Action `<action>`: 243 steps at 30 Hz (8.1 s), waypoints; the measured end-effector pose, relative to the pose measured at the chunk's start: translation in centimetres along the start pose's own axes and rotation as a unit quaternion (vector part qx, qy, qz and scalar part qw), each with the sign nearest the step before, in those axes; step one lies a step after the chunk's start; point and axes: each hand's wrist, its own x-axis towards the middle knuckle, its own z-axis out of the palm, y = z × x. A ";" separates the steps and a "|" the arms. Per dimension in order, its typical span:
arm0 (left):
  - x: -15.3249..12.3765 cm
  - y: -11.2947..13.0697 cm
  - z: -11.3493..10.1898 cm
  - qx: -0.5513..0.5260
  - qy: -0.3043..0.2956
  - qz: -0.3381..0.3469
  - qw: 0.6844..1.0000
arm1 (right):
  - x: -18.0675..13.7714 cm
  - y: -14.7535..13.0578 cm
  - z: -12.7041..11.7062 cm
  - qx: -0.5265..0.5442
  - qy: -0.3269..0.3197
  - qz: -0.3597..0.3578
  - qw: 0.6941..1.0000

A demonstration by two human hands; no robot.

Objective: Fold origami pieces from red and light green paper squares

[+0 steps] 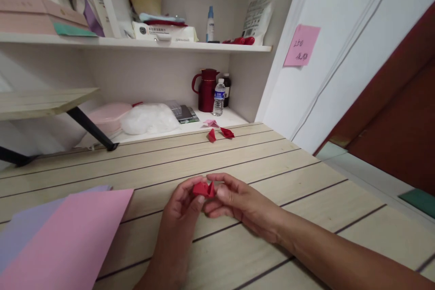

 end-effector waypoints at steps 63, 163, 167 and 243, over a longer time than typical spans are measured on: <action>1.5 0.8 -4.2 0.489 -0.084 0.124 0.859 | 2.0 0.6 -0.7 -0.514 0.011 -0.187 0.837; -1.5 1.6 -0.9 0.327 -0.088 0.043 0.940 | -0.3 -1.8 -1.2 -0.161 0.079 -0.017 0.984; -1.5 1.2 -0.7 0.328 -0.102 0.041 0.938 | -0.5 -1.9 -1.3 -0.142 0.060 -0.010 0.988; -9.2 -0.4 -1.5 0.536 -0.152 0.263 0.788 | -9.5 1.5 -0.2 -0.558 -0.051 -0.191 0.806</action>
